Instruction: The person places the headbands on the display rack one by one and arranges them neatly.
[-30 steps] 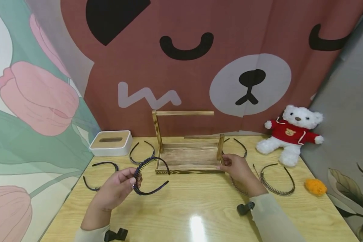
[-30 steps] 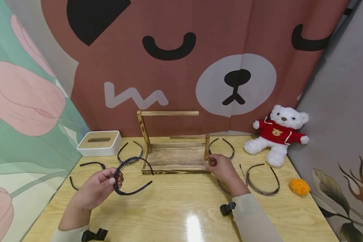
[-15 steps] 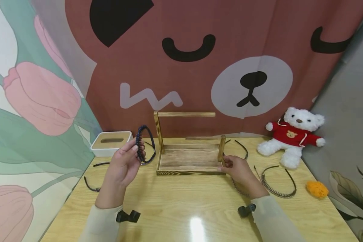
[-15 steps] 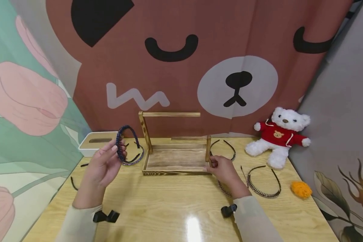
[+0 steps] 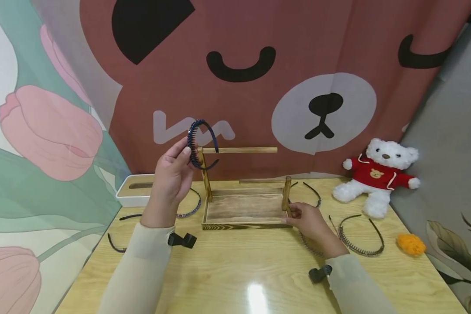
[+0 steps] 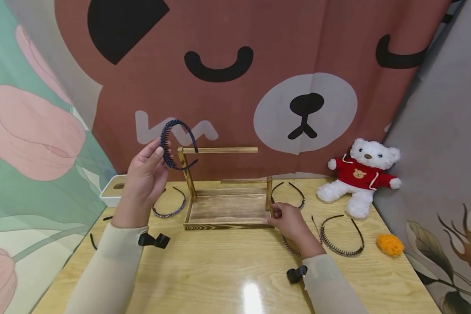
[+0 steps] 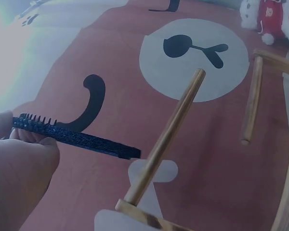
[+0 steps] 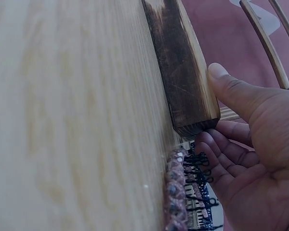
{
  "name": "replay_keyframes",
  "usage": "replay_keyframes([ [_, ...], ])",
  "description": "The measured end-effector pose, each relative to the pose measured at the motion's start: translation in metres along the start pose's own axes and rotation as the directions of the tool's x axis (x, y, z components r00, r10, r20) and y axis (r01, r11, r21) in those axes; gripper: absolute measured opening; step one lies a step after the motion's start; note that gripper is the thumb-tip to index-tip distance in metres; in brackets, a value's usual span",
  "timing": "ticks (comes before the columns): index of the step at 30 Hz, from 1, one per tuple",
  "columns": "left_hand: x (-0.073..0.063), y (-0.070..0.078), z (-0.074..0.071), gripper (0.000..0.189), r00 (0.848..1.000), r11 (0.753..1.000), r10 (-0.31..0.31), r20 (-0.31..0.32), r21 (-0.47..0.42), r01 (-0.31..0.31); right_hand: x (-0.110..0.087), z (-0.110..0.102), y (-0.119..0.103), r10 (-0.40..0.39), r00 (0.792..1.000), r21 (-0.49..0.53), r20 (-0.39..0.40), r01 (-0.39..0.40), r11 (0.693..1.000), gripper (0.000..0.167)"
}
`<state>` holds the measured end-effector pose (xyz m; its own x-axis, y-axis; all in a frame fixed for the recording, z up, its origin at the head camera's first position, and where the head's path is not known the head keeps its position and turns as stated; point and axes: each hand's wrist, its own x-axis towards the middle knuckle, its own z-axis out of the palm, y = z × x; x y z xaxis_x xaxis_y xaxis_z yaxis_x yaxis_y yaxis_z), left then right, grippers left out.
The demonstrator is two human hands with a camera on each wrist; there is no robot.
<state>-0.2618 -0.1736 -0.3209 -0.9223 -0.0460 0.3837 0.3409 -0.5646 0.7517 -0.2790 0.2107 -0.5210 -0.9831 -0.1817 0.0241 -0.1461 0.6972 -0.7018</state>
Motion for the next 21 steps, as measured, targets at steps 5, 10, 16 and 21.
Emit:
replay_keyframes([
  [5, 0.021, -0.007, 0.011, 0.031, 0.999, 0.999, 0.05, -0.015, 0.021, -0.049, 0.0, 0.001, 0.001, 0.006, 1.0, 0.0, -0.002, -0.006, 1.0, 0.063],
  [10, 0.033, -0.021, 0.008, 0.028, 0.999, 0.998, 0.01, -0.049, 0.057, -0.007, 0.001, 0.001, 0.0, 0.005, 1.0, -0.002, -0.004, -0.005, 1.0, 0.063],
  [16, 0.03, -0.042, -0.003, 0.026, 0.994, 0.995, -0.05, -0.1, 0.076, 0.058, 0.002, 0.003, 0.001, -0.01, 1.0, -0.008, -0.006, 0.01, 1.0, 0.062],
  [21, 0.028, -0.069, -0.011, 0.025, 0.985, 0.99, -0.097, -0.141, 0.084, 0.11, 0.001, 0.003, 0.002, -0.008, 1.0, -0.004, -0.009, 0.008, 1.0, 0.061],
])
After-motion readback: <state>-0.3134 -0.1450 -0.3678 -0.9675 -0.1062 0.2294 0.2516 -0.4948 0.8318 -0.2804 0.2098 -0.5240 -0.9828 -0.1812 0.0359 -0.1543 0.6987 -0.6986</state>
